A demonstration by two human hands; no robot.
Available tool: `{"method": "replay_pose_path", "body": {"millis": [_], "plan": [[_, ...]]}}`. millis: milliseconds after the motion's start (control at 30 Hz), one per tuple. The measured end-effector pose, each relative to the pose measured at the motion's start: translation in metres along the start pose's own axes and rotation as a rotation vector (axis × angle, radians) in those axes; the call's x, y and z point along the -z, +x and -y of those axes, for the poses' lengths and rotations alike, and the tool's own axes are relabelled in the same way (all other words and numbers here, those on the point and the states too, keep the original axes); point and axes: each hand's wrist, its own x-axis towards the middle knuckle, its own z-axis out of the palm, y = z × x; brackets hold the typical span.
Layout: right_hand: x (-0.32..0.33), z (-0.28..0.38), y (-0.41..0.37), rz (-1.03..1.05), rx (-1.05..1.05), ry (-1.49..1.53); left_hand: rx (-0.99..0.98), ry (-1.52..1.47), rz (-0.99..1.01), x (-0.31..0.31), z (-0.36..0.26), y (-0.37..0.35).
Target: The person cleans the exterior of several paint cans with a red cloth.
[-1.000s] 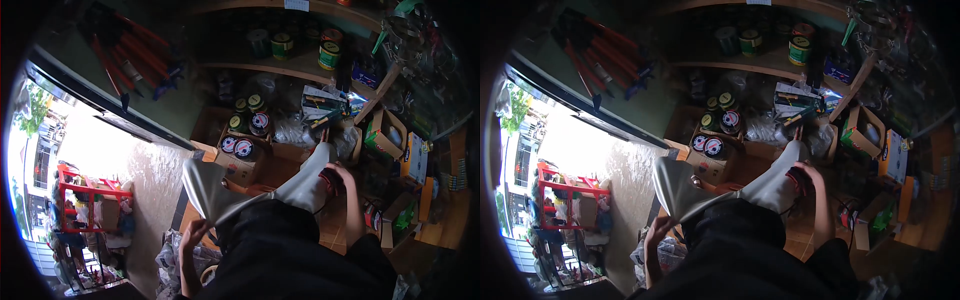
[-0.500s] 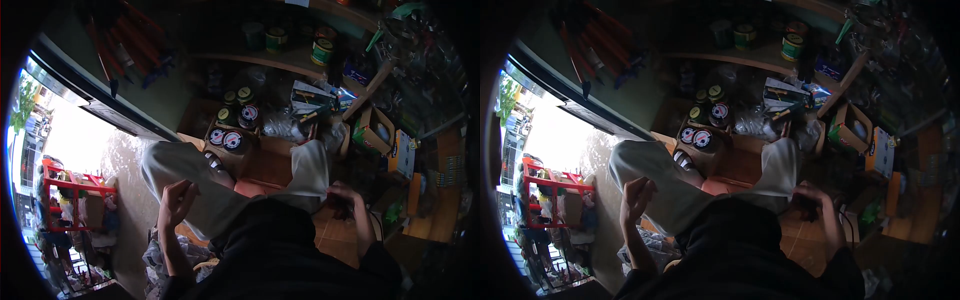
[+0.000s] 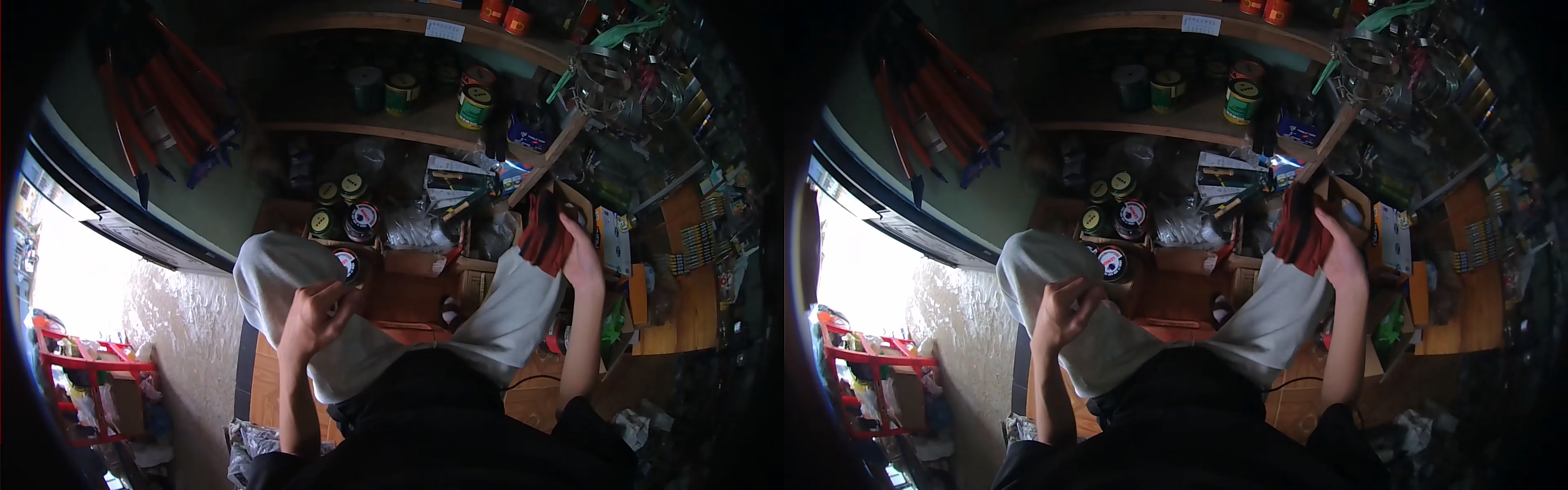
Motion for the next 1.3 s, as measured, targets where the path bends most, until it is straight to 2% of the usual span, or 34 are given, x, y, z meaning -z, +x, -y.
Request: {"method": "replay_pose_path", "body": {"millis": [133, 267, 333, 367, 500, 533, 600, 667, 700, 733, 800, 833, 967, 1133, 1233, 1300], "plan": [[-0.036, 0.001, 0.029, 0.027, 0.036, 0.014, -0.016, -0.09, 0.016, -0.011, 0.009, 0.001], [-0.079, -0.009, 0.064, 0.251, 0.068, -0.056, 0.041, -0.133, -0.028, -0.021, 0.014, 0.012], [-0.097, -0.031, 0.084, 0.207, 0.078, -0.214, 0.139, -0.178, -0.114, -0.029, 0.011, 0.024], [-0.101, -0.047, 0.096, 0.147, 0.137, -0.377, 0.15, -0.218, -0.093, -0.03, 0.01, 0.034], [-0.139, -0.078, 0.139, 0.343, 0.2, -0.791, 0.063, -0.117, -0.265, -0.031, 0.027, 0.094], [-0.148, -0.085, 0.153, 0.412, 0.251, -0.885, 0.191, -0.305, -0.324, -0.033, 0.034, 0.108], [-0.177, -0.093, 0.164, 0.55, 0.283, -0.704, 0.224, -0.337, -0.39, -0.031, 0.059, 0.146], [-0.189, -0.106, 0.177, 0.581, 0.174, -0.619, 0.163, -0.36, -0.342, -0.023, 0.077, 0.181], [-0.194, -0.112, 0.183, 0.597, 0.109, -0.541, 0.229, -0.599, -0.241, -0.02, 0.081, 0.193], [-0.197, -0.122, 0.189, 0.6, 0.042, -0.414, 0.264, -0.684, -0.179, -0.019, 0.083, 0.203], [-0.202, -0.15, 0.204, 0.596, -0.077, -0.147, 0.418, -0.489, -0.037, -0.02, 0.115, 0.208], [-0.2, -0.161, 0.212, 0.645, -0.091, -0.196, 0.395, -0.482, -0.135, -0.028, 0.121, 0.204], [-0.206, -0.179, 0.223, 0.665, -0.29, -0.203, 0.427, -0.346, -0.149, -0.033, 0.129, 0.199], [-0.209, -0.192, 0.226, 0.554, -0.366, -0.058, 0.482, -0.204, -0.116, -0.033, 0.14, 0.208], [-0.208, -0.183, 0.219, 0.374, -0.443, -0.027, 0.347, -0.246, -0.215, -0.047, 0.133, 0.218], [-0.201, -0.175, 0.22, 0.3, -0.447, -0.019, 0.346, -0.232, -0.177, -0.058, 0.133, 0.226]]}}
